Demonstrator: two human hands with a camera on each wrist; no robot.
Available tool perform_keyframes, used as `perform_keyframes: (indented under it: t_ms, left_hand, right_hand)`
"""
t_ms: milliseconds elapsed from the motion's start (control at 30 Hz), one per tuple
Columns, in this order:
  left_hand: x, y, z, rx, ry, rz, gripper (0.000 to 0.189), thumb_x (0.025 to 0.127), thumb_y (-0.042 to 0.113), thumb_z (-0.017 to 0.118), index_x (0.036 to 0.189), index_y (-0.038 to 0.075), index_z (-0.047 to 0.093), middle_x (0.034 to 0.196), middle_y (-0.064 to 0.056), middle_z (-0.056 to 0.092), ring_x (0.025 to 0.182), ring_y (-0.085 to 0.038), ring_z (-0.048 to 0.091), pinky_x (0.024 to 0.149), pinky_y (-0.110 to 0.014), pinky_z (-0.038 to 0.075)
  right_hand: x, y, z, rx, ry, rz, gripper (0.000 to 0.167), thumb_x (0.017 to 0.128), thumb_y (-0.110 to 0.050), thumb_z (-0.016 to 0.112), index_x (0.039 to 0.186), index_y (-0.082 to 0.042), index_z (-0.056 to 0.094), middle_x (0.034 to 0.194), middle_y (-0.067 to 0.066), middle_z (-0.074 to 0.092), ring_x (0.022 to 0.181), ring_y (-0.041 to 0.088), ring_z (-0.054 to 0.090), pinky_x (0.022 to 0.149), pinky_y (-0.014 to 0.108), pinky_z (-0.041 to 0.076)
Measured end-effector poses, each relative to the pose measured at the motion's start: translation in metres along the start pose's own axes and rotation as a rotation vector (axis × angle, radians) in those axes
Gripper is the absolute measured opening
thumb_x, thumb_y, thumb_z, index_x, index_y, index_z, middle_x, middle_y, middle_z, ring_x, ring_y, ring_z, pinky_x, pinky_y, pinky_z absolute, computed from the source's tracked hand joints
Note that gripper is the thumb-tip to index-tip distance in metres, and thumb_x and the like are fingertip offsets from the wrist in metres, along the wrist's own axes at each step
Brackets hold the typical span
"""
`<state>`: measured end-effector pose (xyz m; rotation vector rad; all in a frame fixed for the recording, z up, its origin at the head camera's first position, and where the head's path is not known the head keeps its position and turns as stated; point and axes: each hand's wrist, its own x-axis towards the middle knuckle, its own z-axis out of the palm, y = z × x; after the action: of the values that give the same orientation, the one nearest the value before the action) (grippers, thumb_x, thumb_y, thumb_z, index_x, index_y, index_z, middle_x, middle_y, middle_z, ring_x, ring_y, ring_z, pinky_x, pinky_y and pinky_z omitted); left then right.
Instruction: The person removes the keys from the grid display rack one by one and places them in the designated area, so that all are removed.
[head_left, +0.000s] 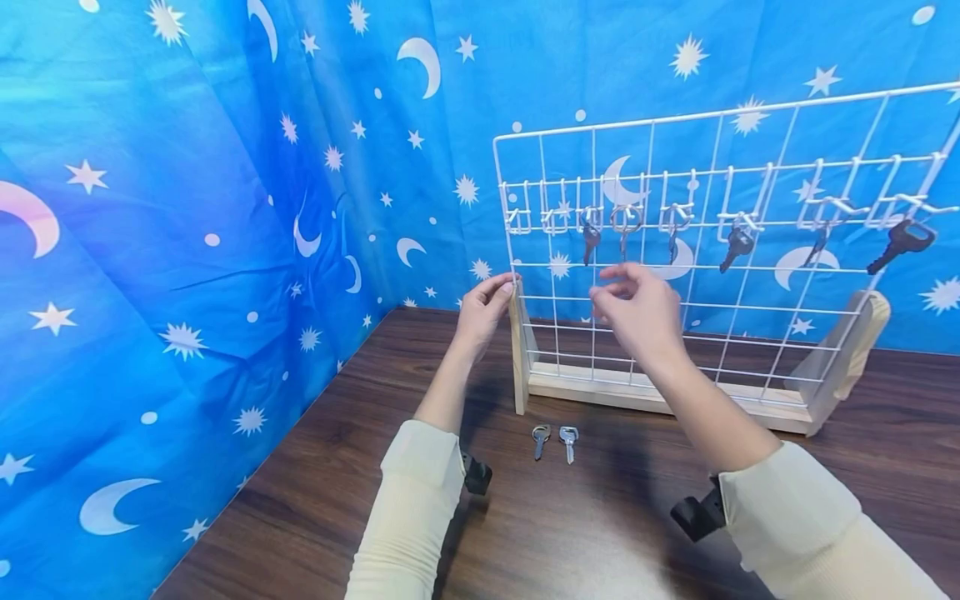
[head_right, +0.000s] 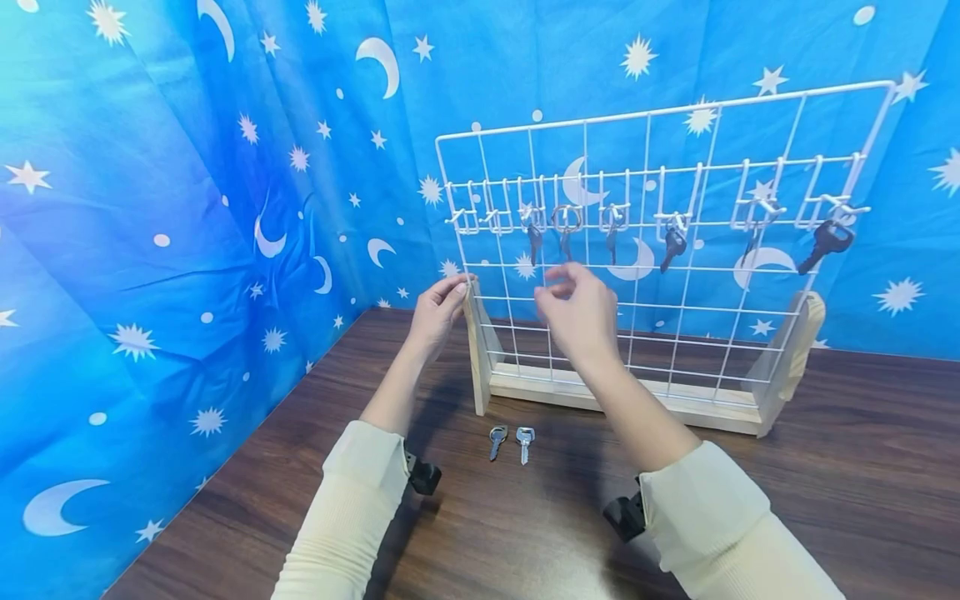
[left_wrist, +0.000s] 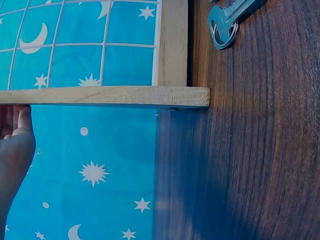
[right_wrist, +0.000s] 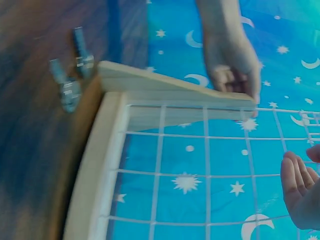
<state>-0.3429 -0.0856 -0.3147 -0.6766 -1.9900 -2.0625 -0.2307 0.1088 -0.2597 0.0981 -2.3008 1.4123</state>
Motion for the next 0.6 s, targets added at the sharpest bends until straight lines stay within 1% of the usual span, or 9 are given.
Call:
perform_keyframes:
  t_ms: [100,200,267,367,467,600]
  left_hand:
    - [0.0,0.001,0.001,0.013,0.004,0.006,0.028,0.095,0.006,0.05,0.118,-0.009,0.055,0.119,-0.02,0.058,0.105,-0.022,0.057,0.09,-0.03,0.048]
    - [0.001,0.0,0.001,0.014,0.004,0.005,0.028,0.095,0.006,0.05,0.119,-0.009,0.055,0.12,-0.021,0.057,0.106,-0.024,0.057,0.091,-0.03,0.048]
    - [0.001,0.0,0.001,0.015,0.0,0.004,0.029,0.095,0.006,0.05,0.119,-0.009,0.055,0.121,-0.021,0.057,0.108,-0.025,0.056,0.091,-0.03,0.048]
    - [0.002,0.0,0.0,0.013,-0.005,-0.001,0.029,0.095,0.007,0.05,0.119,-0.009,0.054,0.122,-0.02,0.056,0.111,-0.025,0.055,0.092,-0.029,0.047]
    - [0.002,0.0,0.0,0.009,-0.001,-0.003,0.029,0.095,0.006,0.05,0.119,-0.009,0.054,0.121,-0.021,0.056,0.11,-0.026,0.055,0.091,-0.029,0.047]
    - [0.002,0.001,0.001,0.02,-0.001,-0.001,0.029,0.095,0.006,0.05,0.119,-0.009,0.055,0.12,-0.021,0.057,0.109,-0.026,0.056,0.091,-0.029,0.048]
  right_hand:
    - [0.006,-0.009,0.0,0.038,0.073,-0.021,0.032,0.09,-0.02,0.059,0.117,-0.004,0.059,0.1,0.013,0.068,0.085,0.024,0.066,0.059,0.018,0.05]
    - [0.011,-0.014,0.002,0.072,0.123,-0.028,0.034,0.09,-0.021,0.06,0.12,-0.006,0.058,0.106,0.01,0.067,0.095,0.022,0.064,0.069,0.022,0.052]
    - [0.014,-0.017,0.005,0.082,0.152,-0.034,0.034,0.09,-0.022,0.061,0.12,-0.006,0.059,0.108,0.009,0.066,0.099,0.022,0.062,0.074,0.028,0.053]
    - [0.018,-0.019,0.008,0.096,0.184,-0.041,0.033,0.089,-0.021,0.061,0.117,-0.005,0.06,0.108,0.009,0.066,0.1,0.022,0.062,0.078,0.033,0.054]
    - [0.023,-0.021,0.011,0.093,0.208,-0.049,0.031,0.088,-0.021,0.062,0.114,-0.003,0.061,0.106,0.011,0.067,0.099,0.021,0.062,0.08,0.033,0.052]
    - [0.028,-0.022,0.012,0.092,0.235,-0.041,0.029,0.088,-0.02,0.063,0.111,-0.003,0.063,0.103,0.012,0.067,0.096,0.021,0.063,0.079,0.032,0.051]
